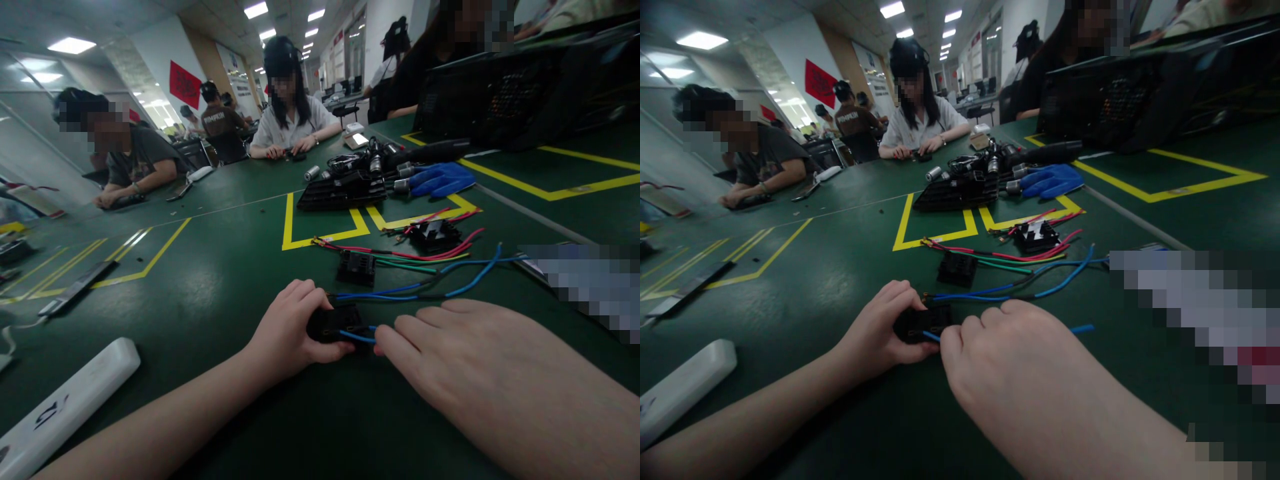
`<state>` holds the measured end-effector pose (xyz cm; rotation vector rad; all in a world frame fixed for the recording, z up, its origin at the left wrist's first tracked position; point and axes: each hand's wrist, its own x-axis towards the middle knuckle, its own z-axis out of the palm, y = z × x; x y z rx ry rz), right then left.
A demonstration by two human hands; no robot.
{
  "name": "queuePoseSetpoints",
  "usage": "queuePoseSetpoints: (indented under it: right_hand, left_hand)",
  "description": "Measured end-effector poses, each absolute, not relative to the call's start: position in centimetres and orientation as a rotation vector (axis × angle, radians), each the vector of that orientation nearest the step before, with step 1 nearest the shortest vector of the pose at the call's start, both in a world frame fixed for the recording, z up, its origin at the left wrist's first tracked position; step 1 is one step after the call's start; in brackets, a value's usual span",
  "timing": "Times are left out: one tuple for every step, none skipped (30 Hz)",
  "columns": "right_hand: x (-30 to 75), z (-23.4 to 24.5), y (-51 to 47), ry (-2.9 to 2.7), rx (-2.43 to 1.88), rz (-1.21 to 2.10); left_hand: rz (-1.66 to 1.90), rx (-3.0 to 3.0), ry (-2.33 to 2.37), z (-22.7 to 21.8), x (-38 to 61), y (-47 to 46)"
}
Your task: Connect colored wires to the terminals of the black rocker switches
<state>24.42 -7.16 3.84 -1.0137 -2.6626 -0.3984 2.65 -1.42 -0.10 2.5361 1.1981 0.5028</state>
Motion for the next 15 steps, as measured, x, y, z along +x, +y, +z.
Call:
queuePoseSetpoints:
  right_hand:
    - [24.3, 3.6, -7.2, -2.713, -1.053, -0.371]
    - [24.2, 3.3, -7.2, -2.772, -1.096, -0.338]
    - [24.1, 3.1, -7.1, -2.832, -1.142, -0.301]
    - [24.0, 3.0, -7.1, -2.881, -1.183, -0.265]
    - [23.9, 2.9, -7.0, -2.907, -1.219, -0.240]
    - [23.9, 2.9, -6.8, -2.917, -1.236, -0.226]
    - [23.9, 2.9, -6.7, -2.906, -1.234, -0.228]
    - [24.0, 3.1, -6.7, -2.871, -1.212, -0.249]
    - [24.2, 3.3, -6.6, -2.819, -1.170, -0.281]
    - [24.3, 3.5, -6.6, -2.759, -1.118, -0.317]
    - [24.4, 3.7, -6.7, -2.689, -1.066, -0.358]
    - [24.5, 4.0, -6.8, -2.626, -1.024, -0.392]
    - [24.6, 4.2, -6.9, -2.574, -0.999, -0.422]
    - [24.6, 4.3, -7.1, -2.538, -0.988, -0.445]
    - [24.6, 4.4, -7.2, -2.516, -0.984, -0.463]
  left_hand:
    - [0.499, 2.536, 1.198, -0.1, 2.7, -1.4]
    - [0.495, 2.536, 1.200, -0.1, 2.7, -1.4]
    - [0.490, 2.535, 1.204, 0.0, 2.7, -1.4]
    - [0.486, 2.533, 1.207, 0.0, 2.7, -1.4]
    - [0.488, 2.533, 1.208, 0.0, 2.7, -1.4]
    - [0.491, 2.534, 1.207, 0.0, 2.7, -1.4]
    - [0.498, 2.535, 1.203, 0.0, 2.7, -1.4]
    - [0.506, 2.536, 1.198, 0.0, 2.7, -1.4]
    - [0.512, 2.536, 1.195, 0.0, 2.7, -1.4]
    - [0.515, 2.536, 1.193, 0.0, 2.7, -1.4]
    - [0.516, 2.535, 1.191, 0.0, 2.7, -1.5]
    - [0.513, 2.535, 1.191, 0.1, 2.7, -1.5]
    - [0.512, 2.536, 1.191, 0.1, 2.8, -1.5]
    - [0.509, 2.536, 1.192, 0.2, 2.8, -1.5]
    - [0.505, 2.535, 1.193, 0.2, 2.8, -1.6]
